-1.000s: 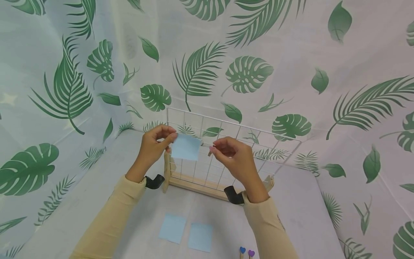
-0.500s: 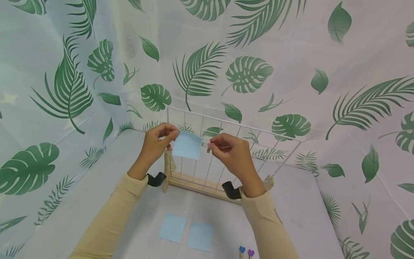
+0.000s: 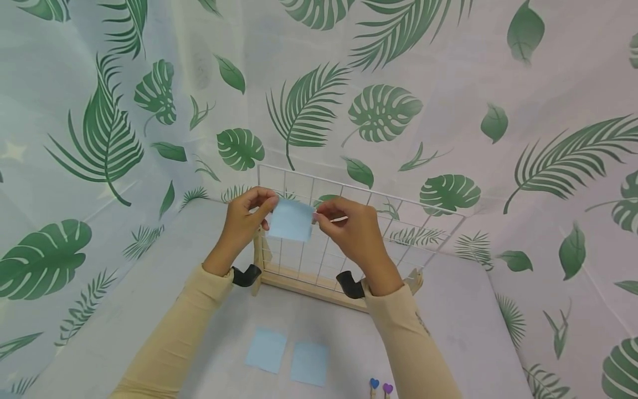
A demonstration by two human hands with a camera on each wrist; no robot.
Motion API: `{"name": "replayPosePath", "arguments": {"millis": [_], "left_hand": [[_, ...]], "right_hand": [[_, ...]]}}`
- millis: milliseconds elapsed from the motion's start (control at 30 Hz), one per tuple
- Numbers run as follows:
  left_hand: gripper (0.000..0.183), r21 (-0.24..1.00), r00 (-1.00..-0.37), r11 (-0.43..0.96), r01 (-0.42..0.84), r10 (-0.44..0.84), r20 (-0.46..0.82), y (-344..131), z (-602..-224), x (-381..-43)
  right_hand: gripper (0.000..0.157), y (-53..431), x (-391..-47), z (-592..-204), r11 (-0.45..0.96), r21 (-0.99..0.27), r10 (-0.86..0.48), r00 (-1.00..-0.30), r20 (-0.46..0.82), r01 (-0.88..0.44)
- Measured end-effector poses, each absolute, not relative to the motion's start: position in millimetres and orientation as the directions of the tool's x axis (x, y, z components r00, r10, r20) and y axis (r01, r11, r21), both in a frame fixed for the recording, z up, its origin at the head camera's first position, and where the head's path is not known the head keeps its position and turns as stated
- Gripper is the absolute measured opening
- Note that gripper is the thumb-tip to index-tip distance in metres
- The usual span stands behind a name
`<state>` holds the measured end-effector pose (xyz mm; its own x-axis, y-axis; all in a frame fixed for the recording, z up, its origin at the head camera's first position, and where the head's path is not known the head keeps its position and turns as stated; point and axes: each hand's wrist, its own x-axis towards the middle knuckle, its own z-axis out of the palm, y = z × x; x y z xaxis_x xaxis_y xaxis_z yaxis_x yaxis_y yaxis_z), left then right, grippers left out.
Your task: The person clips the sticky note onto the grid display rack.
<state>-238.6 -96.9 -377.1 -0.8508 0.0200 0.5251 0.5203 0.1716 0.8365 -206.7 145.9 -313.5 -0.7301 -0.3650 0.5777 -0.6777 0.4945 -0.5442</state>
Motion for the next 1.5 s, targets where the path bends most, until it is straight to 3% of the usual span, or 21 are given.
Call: {"name": "replayPosePath", "arguments": {"millis": [333, 767, 1267, 1500], "left_hand": [[0.017, 0.820, -0.828, 0.175, 0.545, -0.044, 0.559, -96, -377, -241], [0.018, 0.782, -0.793, 0.203, 0.589, -0.039, 0.607, -94, -378, -245], [0.015, 0.746, -0.757, 0.230, 0.626, -0.055, 0.652, -89, -377, -249], [0.015, 0.750, -0.759, 0.233, 0.619, -0.066, 0.647, -88, -378, -250]], "right_hand": [[0.007, 137, -206, -303, 0.522, -0.574, -0.341, -0.771, 0.538, -0.631], [0.002, 123, -211, -297, 0.558, -0.546, -0.264, -0.757, 0.598, -0.625], [0.005, 108, -219, -297, 0.588, -0.426, -0.247, -0.655, 0.715, -0.687], [0.006, 97, -221, -298, 0.643, -0.373, -0.266, -0.652, 0.710, -0.669]]}}
